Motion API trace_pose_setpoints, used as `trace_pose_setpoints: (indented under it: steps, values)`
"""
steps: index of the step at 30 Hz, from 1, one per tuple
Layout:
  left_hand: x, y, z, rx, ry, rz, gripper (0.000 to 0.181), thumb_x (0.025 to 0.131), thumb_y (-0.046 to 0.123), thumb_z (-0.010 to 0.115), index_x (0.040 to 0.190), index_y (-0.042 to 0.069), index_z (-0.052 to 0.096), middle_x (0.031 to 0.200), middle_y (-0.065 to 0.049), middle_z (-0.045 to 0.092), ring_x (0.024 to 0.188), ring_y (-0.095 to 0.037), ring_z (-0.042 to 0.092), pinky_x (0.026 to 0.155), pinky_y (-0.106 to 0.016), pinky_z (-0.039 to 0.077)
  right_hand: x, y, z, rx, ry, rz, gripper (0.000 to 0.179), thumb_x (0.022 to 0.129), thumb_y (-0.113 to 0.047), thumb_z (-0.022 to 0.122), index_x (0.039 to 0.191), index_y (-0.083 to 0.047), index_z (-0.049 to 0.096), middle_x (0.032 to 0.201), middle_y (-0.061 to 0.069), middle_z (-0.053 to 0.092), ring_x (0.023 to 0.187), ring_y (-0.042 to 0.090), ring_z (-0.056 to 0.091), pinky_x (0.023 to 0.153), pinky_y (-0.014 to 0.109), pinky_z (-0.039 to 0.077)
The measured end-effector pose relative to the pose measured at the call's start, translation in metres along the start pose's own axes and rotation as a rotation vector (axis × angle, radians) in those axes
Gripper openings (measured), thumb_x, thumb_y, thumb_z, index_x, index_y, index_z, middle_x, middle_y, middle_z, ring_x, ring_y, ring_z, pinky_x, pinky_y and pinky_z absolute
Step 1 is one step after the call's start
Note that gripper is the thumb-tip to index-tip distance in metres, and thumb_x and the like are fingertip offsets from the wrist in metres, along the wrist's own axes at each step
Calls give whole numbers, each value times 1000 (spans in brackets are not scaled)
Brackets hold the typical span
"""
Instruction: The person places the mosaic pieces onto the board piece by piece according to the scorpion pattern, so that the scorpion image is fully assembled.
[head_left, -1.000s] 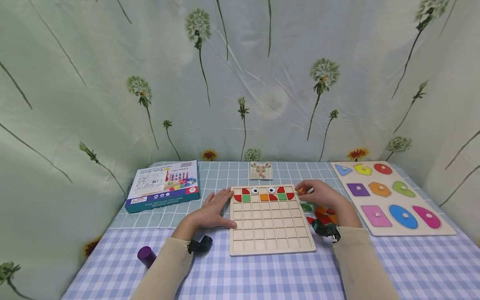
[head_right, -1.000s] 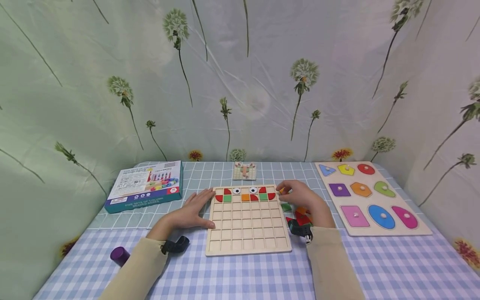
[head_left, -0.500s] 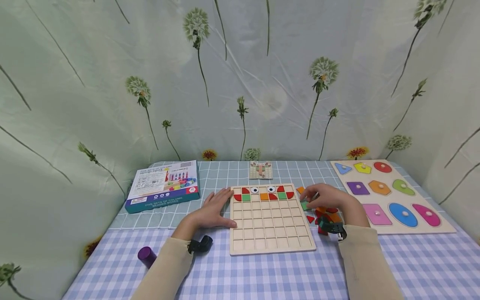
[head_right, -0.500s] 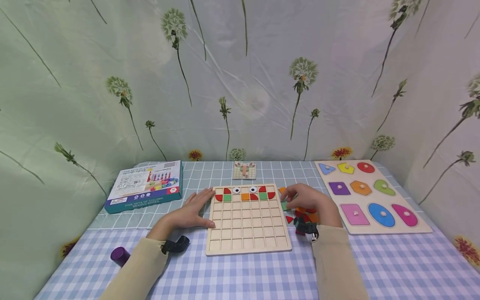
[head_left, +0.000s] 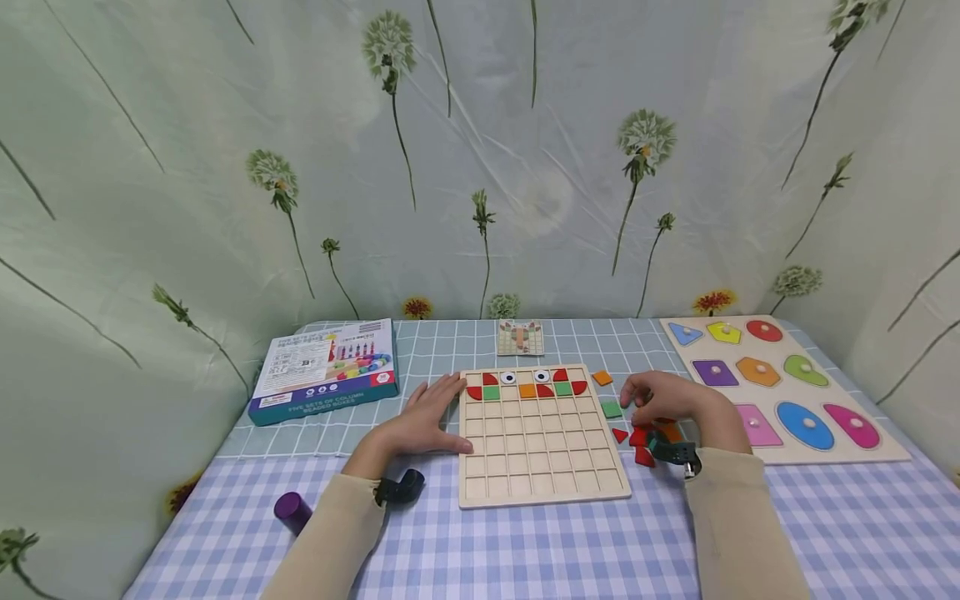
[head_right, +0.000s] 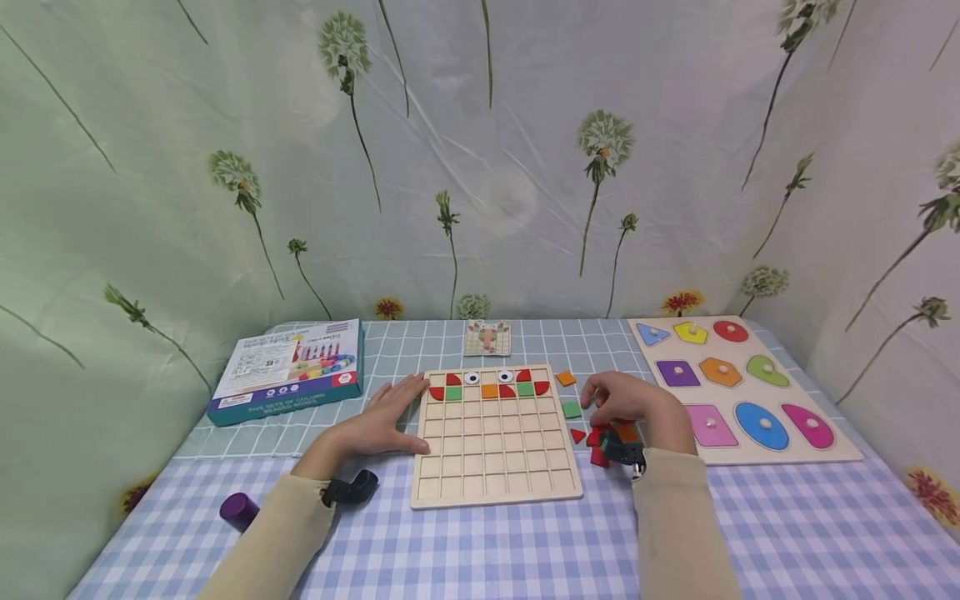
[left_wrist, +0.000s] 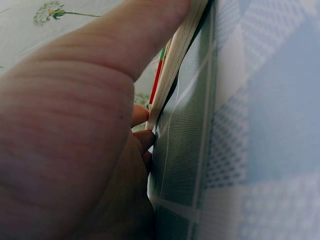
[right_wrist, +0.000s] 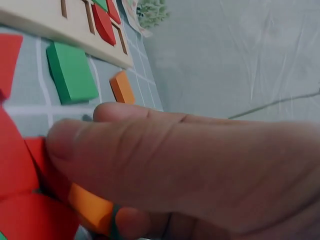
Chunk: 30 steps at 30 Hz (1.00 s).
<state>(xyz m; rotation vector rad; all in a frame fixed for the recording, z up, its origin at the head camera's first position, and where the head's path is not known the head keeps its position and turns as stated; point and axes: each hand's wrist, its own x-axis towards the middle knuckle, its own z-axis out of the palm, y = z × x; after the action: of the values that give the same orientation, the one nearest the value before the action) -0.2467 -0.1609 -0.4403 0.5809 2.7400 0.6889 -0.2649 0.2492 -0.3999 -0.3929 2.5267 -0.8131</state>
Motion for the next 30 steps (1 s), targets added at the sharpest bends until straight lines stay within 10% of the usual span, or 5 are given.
trace_pose_setpoints:
  steps: [30]
  values:
    - [2,-2,0,4,9,27,109,79,59,77,161,15,20,170,-7,14,158,-27,6,127,-55,-2,7,11,5,-8,207,99,23,92,-23,70,111,-11,65,98,12,60,83,22,54,66,28,48]
